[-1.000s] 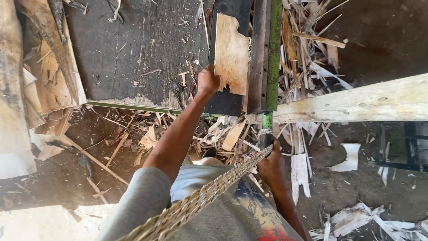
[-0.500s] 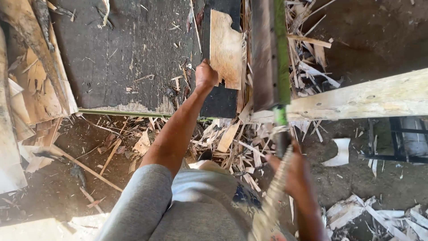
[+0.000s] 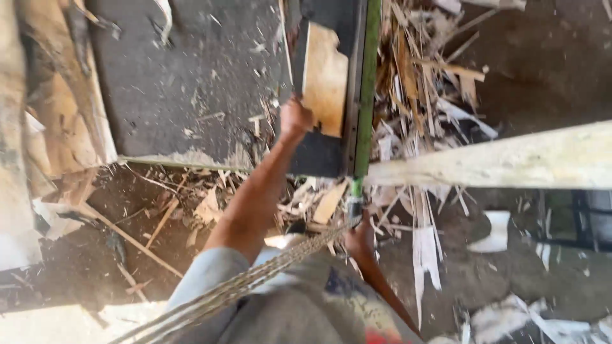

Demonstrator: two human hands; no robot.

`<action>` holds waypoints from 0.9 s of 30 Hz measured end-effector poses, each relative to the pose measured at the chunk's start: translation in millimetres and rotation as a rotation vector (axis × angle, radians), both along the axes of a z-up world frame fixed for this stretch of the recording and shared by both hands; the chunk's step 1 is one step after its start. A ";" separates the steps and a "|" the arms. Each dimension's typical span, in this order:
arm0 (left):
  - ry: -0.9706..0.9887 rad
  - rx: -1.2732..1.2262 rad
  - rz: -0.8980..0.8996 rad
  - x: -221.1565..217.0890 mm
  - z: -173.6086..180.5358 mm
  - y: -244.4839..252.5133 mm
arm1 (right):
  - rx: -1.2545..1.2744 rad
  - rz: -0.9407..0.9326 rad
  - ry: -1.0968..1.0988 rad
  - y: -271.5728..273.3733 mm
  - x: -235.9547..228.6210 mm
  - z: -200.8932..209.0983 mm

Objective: Using a large manual blade/lever to trim and strip thin wood veneer sheets into uniform strips.

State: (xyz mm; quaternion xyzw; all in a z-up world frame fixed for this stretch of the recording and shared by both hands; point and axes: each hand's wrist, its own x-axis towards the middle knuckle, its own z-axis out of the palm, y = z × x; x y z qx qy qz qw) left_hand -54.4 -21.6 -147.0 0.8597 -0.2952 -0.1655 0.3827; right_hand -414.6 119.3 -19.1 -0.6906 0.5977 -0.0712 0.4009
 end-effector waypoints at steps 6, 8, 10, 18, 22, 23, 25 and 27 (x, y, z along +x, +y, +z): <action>0.092 0.024 0.125 50.7 88.7 99.1 | 0.110 -0.056 0.022 4.1 16.1 66.6; 0.222 0.001 0.150 48.6 96.1 126.9 | 0.114 -0.054 0.043 4.2 14.2 68.8; 0.341 -0.031 0.187 51.9 91.4 151.4 | 0.116 -0.038 0.054 3.2 16.1 69.8; 0.750 -0.066 0.139 42.5 92.7 188.9 | 0.131 -0.093 0.091 2.2 24.7 94.2; 0.708 -0.202 0.108 39.4 54.6 199.7 | -0.095 0.050 0.026 -0.6 10.6 95.4; 0.625 -0.162 0.106 35.0 73.8 205.6 | 0.033 0.004 0.014 -0.1 15.8 114.1; 0.540 -0.117 0.104 30.1 101.7 214.0 | 0.167 -0.042 0.001 -1.2 21.2 140.1; 0.618 -0.018 0.153 27.7 120.0 217.9 | 0.183 -0.044 -0.061 -4.5 20.0 155.8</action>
